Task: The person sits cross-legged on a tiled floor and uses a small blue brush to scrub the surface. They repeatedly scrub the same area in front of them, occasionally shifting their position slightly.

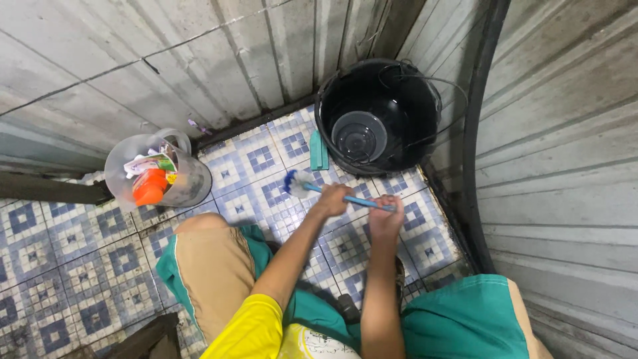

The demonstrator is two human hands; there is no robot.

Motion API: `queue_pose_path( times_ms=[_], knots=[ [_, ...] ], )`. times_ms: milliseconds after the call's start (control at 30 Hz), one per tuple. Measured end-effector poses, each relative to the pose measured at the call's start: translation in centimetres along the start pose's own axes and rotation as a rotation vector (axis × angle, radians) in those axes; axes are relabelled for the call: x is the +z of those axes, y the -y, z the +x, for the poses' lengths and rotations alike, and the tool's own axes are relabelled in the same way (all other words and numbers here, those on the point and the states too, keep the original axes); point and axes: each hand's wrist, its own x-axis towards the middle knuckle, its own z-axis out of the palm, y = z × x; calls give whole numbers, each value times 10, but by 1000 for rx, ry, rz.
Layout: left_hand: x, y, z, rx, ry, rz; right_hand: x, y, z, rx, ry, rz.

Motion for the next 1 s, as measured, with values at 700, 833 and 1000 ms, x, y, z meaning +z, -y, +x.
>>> queue_pose_path(
  times_ms=[700, 833, 1000],
  knots=[
    [-14, -32, -17, 65, -58, -64, 12, -4, 10, -135, -26, 105],
    [-9, 35, -9, -68, -146, 7, 7, -53, 8, -17, 6, -55],
    [-13, -13, -14, 44, -71, 18, -1, -16, 19, -168, -5, 73]
  ],
)
